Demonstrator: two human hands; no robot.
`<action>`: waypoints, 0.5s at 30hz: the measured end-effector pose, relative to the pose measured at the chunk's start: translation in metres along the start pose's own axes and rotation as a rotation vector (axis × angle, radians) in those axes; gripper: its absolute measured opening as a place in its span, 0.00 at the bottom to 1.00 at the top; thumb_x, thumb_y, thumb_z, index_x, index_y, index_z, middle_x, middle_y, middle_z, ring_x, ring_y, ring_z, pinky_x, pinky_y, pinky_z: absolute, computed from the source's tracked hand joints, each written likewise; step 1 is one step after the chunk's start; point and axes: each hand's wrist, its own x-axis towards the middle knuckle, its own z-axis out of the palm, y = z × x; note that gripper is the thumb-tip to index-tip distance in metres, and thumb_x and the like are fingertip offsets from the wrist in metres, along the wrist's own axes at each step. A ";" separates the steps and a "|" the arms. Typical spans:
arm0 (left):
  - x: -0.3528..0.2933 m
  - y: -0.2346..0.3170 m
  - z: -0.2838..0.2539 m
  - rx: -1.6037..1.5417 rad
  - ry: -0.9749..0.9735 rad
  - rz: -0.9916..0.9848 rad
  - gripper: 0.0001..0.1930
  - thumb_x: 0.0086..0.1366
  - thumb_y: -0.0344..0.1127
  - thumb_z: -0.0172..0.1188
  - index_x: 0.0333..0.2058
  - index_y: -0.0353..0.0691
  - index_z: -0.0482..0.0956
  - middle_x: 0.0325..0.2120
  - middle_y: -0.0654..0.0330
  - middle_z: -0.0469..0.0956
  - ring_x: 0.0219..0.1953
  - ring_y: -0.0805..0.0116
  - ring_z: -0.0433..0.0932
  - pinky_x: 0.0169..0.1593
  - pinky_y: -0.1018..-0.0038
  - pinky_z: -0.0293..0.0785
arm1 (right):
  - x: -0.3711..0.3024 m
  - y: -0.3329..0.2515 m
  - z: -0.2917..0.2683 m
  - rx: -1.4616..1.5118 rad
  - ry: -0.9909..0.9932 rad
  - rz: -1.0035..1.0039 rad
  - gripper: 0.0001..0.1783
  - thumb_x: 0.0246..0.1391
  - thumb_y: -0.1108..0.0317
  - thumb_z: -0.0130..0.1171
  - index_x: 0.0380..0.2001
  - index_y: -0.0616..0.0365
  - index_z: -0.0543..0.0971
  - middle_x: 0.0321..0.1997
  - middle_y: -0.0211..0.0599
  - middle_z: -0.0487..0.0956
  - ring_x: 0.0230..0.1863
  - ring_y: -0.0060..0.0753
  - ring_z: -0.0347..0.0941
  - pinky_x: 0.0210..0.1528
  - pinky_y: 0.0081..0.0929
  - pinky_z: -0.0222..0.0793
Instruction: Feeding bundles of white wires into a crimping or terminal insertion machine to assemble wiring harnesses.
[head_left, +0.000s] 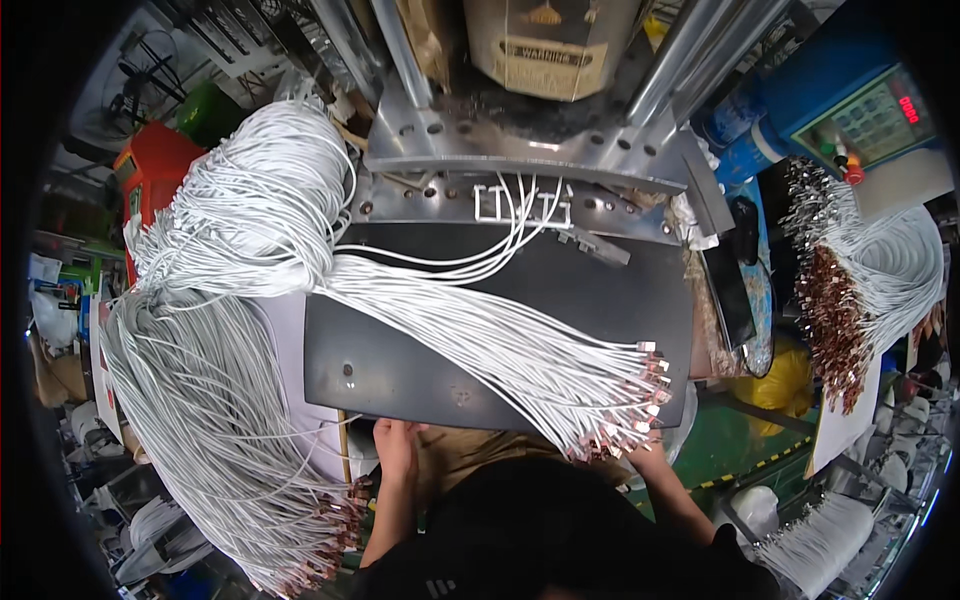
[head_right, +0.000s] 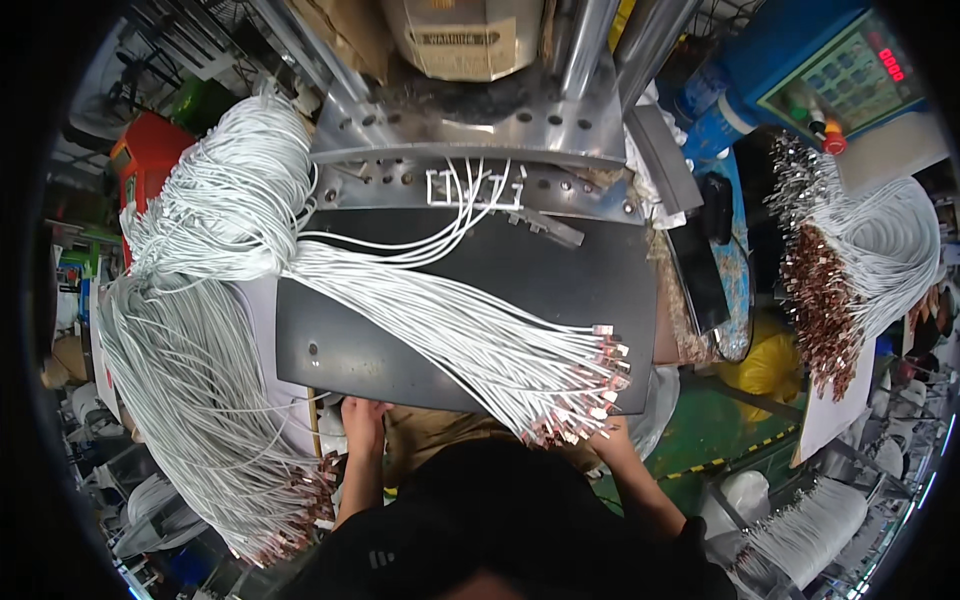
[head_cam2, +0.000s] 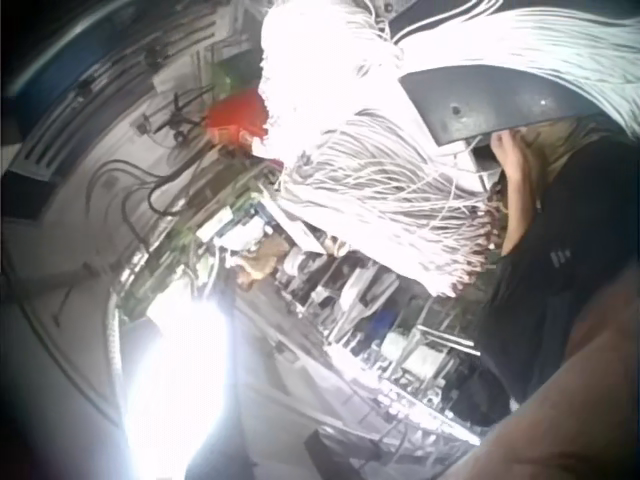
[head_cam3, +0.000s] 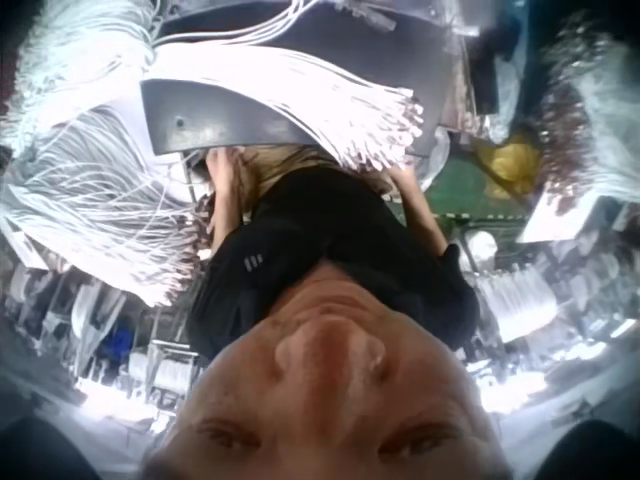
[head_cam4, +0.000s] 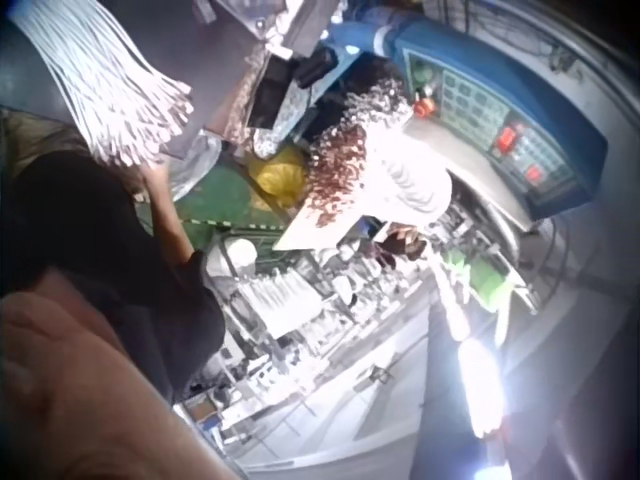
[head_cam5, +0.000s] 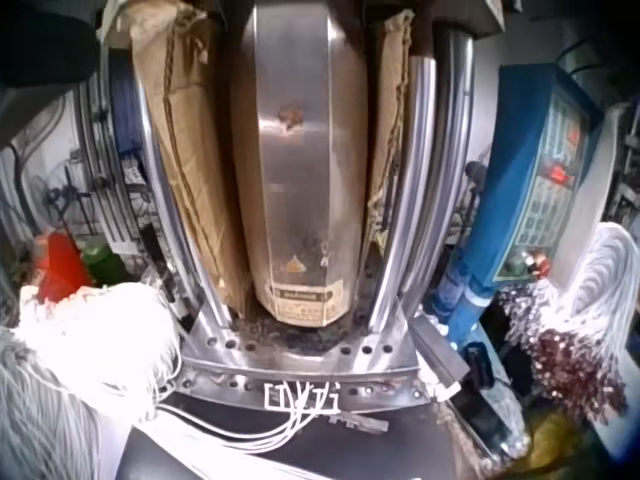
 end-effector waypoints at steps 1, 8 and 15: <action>0.001 -0.001 -0.001 0.002 -0.009 -0.004 0.13 0.73 0.37 0.55 0.30 0.35 0.78 0.26 0.60 0.80 0.27 0.72 0.77 0.35 0.75 0.76 | 0.002 -0.002 0.000 0.037 0.021 0.025 0.21 0.55 0.72 0.65 0.53 0.60 0.79 0.56 0.35 0.79 0.57 0.30 0.73 0.62 0.30 0.65; 0.002 -0.001 0.007 -0.048 -0.062 0.030 0.15 0.73 0.38 0.54 0.29 0.35 0.78 0.25 0.58 0.80 0.26 0.71 0.77 0.35 0.75 0.75 | 0.013 0.000 -0.001 -0.327 0.095 -0.200 0.21 0.57 0.68 0.63 0.54 0.58 0.79 0.51 0.34 0.81 0.53 0.32 0.75 0.58 0.31 0.69; -0.035 -0.008 0.036 0.358 -0.233 0.234 0.18 0.73 0.39 0.53 0.27 0.34 0.80 0.24 0.57 0.81 0.26 0.71 0.77 0.35 0.75 0.74 | 0.026 -0.100 -0.079 -0.073 -0.418 0.507 0.20 0.62 0.58 0.57 0.49 0.62 0.82 0.45 0.41 0.84 0.40 0.33 0.81 0.46 0.31 0.77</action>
